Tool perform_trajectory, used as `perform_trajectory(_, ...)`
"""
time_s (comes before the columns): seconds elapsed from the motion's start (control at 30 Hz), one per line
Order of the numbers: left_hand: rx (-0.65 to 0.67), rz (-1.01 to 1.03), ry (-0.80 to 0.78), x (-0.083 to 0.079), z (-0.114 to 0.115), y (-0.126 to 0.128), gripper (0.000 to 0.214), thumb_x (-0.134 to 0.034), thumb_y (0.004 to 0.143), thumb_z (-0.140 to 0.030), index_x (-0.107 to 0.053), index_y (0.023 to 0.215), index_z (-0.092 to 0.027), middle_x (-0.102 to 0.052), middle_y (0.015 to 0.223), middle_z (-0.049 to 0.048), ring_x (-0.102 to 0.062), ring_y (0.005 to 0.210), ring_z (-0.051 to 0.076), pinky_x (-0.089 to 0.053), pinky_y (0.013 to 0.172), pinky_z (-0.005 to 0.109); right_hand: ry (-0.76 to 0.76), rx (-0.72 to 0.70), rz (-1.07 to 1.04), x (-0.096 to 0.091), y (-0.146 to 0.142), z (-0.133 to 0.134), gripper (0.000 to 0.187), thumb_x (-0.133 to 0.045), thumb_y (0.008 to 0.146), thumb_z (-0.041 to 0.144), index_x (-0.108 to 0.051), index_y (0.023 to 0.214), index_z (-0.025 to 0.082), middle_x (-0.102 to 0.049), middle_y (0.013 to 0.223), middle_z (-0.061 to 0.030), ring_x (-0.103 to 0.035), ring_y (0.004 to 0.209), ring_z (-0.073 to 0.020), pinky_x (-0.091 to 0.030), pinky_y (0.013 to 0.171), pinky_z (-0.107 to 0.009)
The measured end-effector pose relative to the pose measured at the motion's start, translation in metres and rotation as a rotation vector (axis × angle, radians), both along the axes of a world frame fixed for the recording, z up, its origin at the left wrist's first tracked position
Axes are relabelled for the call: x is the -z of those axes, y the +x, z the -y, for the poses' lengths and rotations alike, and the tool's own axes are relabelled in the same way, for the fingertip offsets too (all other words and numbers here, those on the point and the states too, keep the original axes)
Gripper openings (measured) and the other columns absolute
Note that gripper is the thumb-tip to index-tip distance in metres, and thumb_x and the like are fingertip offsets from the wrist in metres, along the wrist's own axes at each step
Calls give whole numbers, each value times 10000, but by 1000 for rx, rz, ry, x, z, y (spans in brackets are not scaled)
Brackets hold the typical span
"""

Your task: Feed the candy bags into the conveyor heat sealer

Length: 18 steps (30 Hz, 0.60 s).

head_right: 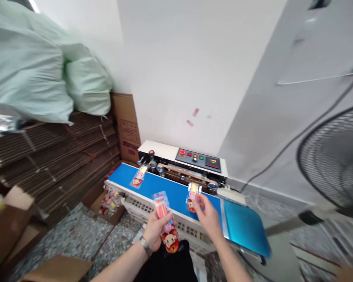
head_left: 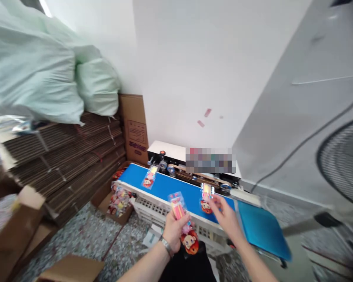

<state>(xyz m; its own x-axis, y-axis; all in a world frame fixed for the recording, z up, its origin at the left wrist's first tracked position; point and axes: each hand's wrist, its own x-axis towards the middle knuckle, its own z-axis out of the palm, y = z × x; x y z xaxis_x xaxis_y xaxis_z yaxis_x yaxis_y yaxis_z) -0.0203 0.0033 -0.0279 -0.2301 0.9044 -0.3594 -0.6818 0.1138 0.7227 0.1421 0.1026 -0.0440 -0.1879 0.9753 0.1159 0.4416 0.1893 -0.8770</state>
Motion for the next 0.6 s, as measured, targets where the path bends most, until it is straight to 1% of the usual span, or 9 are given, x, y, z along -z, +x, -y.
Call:
perform_trajectory(0.07, -52, 18, 25, -6, -2, -2, 332, -783, 546, -261, -541, 745, -149, -596, 597, -5, -581, 513, 138, -452, 504, 260, -110, -233, -102, -6, -21, 30, 525, -604, 706, 390, -483, 1184, 208, -631, 979, -70, -619, 786, -197, -505, 650, -302)
perform_trajectory(0.13, -56, 46, 58, -15, -3, -2, 328, -781, 548, -260, -570, 768, -137, -608, 619, 11, -571, 513, 132, -449, 520, 263, -160, -295, -110, -13, -37, 54, 636, -671, 644, 381, -463, 1226, 233, -638, 976, -56, -628, 769, -203, -517, 660, -317)
perform_trajectory(0.17, -47, 67, 73, -20, -2, -1, 333, -777, 554, -268, -586, 792, -132, -617, 637, 22, -568, 519, 132, -447, 526, 265, -170, -289, -103, -16, -42, 61, 654, -688, 623, 379, -471, 1225, 242, -643, 975, -53, -633, 769, -209, -520, 677, -326)
perform_trajectory(0.23, -31, 114, 94, -27, 0, 0, 344, -761, 575, -293, -614, 836, -124, -633, 679, 46, -577, 561, 142, -450, 565, 273, -188, -250, -114, -21, -47, 67, 623, -690, 617, 392, -505, 1196, 252, -652, 993, -53, -640, 812, -227, -524, 719, -338)
perform_trajectory(0.33, -10, 138, 107, -31, 5, -1, 350, -757, 569, -288, -645, 850, -112, -646, 713, 69, -591, 638, 166, -449, 652, 291, -296, -261, -189, -24, -47, 62, 606, -669, 637, 425, -495, 1192, 255, -651, 1043, -66, -639, 884, -251, -536, 728, -339)
perform_trajectory(0.4, -13, 115, 115, -32, 9, -3, 369, -766, 552, -280, -651, 858, -110, -643, 695, 70, -584, 625, 170, -445, 658, 303, -362, -270, -233, -25, -49, 57, 633, -678, 622, 445, -479, 1189, 246, -647, 1056, -80, -645, 866, -258, -545, 715, -346)
perform_trajectory(0.53, -67, 30, 160, -35, 14, -10, 435, -790, 522, -305, -653, 880, -98, -648, 727, 90, -576, 618, 171, -452, 652, 320, -349, -191, -333, -26, -60, 57, 579, -720, 551, 460, -530, 1047, 228, -643, 1044, -97, -642, 858, -268, -550, 716, -344)
perform_trajectory(0.6, -68, -4, 159, -36, 15, -15, 422, -787, 527, -331, -659, 850, -92, -646, 719, 89, -568, 608, 159, -450, 642, 302, -338, -142, -394, -27, -66, 61, 559, -730, 541, 461, -525, 1004, 226, -646, 1023, -95, -635, 879, -271, -550, 702, -333)
